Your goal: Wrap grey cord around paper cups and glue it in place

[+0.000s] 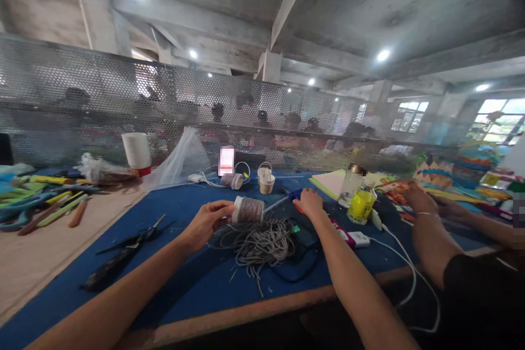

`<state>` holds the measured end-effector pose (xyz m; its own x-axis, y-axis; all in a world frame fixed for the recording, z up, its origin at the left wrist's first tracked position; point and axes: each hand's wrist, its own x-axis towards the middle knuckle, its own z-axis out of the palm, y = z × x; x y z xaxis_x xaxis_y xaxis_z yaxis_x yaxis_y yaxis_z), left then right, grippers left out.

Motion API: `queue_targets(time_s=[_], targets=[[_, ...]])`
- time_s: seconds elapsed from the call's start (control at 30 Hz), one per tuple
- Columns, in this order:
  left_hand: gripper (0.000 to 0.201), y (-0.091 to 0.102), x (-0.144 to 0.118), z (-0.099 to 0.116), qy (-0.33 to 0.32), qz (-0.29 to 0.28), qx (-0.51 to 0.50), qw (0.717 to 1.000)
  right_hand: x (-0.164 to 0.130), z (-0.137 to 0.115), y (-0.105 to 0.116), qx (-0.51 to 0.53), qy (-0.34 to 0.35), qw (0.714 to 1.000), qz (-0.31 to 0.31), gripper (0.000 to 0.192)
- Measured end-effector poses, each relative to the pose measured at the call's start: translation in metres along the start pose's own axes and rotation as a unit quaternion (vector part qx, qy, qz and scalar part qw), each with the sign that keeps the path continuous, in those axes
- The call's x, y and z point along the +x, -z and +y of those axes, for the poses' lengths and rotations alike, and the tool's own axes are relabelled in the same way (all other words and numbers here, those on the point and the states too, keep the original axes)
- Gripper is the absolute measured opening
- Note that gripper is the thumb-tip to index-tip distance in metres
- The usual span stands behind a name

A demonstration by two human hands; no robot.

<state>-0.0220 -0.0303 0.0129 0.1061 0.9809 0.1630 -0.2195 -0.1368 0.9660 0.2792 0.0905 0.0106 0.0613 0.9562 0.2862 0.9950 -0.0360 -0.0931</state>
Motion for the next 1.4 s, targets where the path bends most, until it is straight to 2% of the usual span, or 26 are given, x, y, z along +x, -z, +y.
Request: queue_targets(time_s=[0.17, 0.37, 0.47, 0.67, 0.77, 0.83, 0.9, 1.03, 1.13, 1.23, 1.4], targets=[[0.021, 0.003, 0.001, -0.001, -0.004, 0.001, -0.018, 1.000, 0.005, 0.006, -0.011, -0.014, 0.000, 0.999, -0.030, 0.054], [0.019, 0.004, 0.001, 0.000, -0.004, 0.010, -0.035, 0.999, 0.003, 0.004, -0.015, -0.016, 0.009, 1.000, -0.010, 0.036], [0.021, 0.006, 0.002, -0.001, 0.003, 0.022, -0.047, 0.999, 0.002, 0.005, -0.013, -0.010, 0.000, 1.000, 0.010, 0.033], [0.022, 0.010, 0.006, -0.003, 0.001, 0.041, -0.064, 0.997, 0.002, 0.013, 0.014, 0.015, -0.035, 0.997, 0.073, 0.037], [0.023, 0.011, 0.007, -0.003, -0.001, 0.052, -0.067, 0.996, -0.002, 0.012, 0.034, 0.111, -0.048, 0.980, 0.156, 0.037], [0.024, 0.011, 0.007, -0.003, 0.000, 0.055, -0.069, 0.996, -0.007, 0.003, 0.043, 0.203, -0.013, 0.956, 0.209, 0.038], [0.024, 0.011, 0.007, -0.004, 0.005, 0.061, -0.069, 0.996, -0.016, -0.012, 0.047, 0.292, 0.044, 0.927, 0.233, 0.038], [0.023, 0.012, 0.008, -0.005, 0.007, 0.074, -0.064, 0.995, -0.039, -0.048, 0.040, 0.414, 0.217, 0.862, 0.199, 0.034], [0.024, 0.012, 0.008, -0.005, 0.006, 0.070, -0.067, 0.995, -0.054, -0.064, 0.032, 0.419, 0.315, 0.839, 0.143, 0.031], [0.026, 0.013, 0.009, -0.004, -0.003, 0.061, -0.069, 0.996, -0.062, -0.068, 0.026, 0.384, 0.386, 0.832, 0.102, 0.026], [0.025, 0.015, 0.010, -0.002, 0.002, 0.077, -0.086, 0.993, -0.063, -0.067, 0.027, 0.317, 0.448, 0.834, 0.052, 0.025]])
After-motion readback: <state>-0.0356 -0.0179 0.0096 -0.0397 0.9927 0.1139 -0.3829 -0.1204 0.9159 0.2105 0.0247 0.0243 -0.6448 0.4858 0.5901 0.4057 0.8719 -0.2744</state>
